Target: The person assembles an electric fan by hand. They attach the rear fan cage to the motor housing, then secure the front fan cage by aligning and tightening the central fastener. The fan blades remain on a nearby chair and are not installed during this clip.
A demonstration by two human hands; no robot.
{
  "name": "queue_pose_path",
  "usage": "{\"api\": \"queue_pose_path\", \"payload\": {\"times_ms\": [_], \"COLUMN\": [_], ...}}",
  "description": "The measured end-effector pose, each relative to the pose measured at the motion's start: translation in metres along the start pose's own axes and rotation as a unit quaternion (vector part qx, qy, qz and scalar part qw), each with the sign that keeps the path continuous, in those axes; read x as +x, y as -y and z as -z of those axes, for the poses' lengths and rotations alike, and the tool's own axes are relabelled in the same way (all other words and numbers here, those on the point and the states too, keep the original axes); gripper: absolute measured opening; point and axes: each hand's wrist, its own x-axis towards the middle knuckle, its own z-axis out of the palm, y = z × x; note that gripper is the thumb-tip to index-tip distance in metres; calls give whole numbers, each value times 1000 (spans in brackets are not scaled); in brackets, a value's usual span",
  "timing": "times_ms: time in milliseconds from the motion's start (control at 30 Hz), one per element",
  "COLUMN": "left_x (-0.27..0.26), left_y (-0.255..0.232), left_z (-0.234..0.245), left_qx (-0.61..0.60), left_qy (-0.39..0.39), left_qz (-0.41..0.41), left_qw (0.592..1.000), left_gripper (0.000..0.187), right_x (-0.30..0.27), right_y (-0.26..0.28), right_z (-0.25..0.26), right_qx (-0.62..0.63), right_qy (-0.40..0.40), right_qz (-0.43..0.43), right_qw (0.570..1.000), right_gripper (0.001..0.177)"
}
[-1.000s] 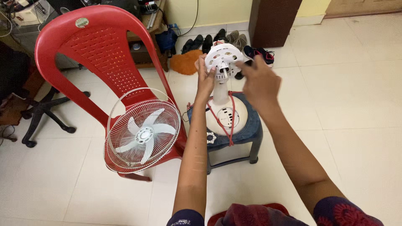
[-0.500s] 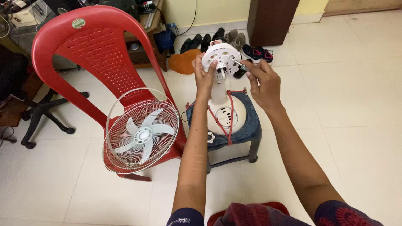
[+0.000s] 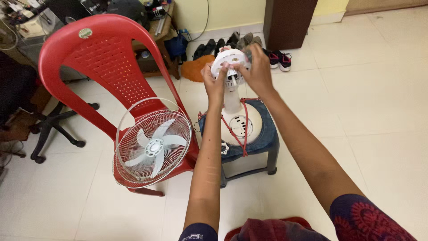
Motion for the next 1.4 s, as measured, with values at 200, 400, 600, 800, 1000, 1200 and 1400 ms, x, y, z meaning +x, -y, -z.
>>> {"api": "queue_pose_path", "payload": {"times_ms": [200, 400, 600, 800, 1000, 1200, 1400], "left_x": [1, 6, 2, -6, -2, 7, 3], "left_y": [-2, -11, -11, -7, -5, 0, 12], "left_z": [8, 13, 0, 22, 21, 17, 29], "left_qx": [-49, -123, 6, -89, -157, 43, -6], "left_qy": [43, 90, 9, 112, 118, 55, 116], "left_qz": [-72, -8, 5, -81, 20, -41, -78], "left_qw": [995, 988, 1000, 986, 980, 997, 990], "left_gripper": [45, 55, 40, 48, 37, 37, 40], "right_x": [-3, 5, 1, -3, 0, 8, 27], "right_y": [8, 8, 6, 0, 9, 8, 21], "right_z": [-6, 4, -2, 6, -3, 12, 3], "right_qx": [18, 10, -11, 6, -43, -42, -135], "right_qy": [-2, 36, 26, 54, 24, 106, 145], "right_qz": [-124, -132, -132, -110, -91, -84, -119], "right_qw": [992, 990, 991, 992, 995, 990, 973], "right_gripper": [39, 42, 47, 46, 56, 44, 69]}}
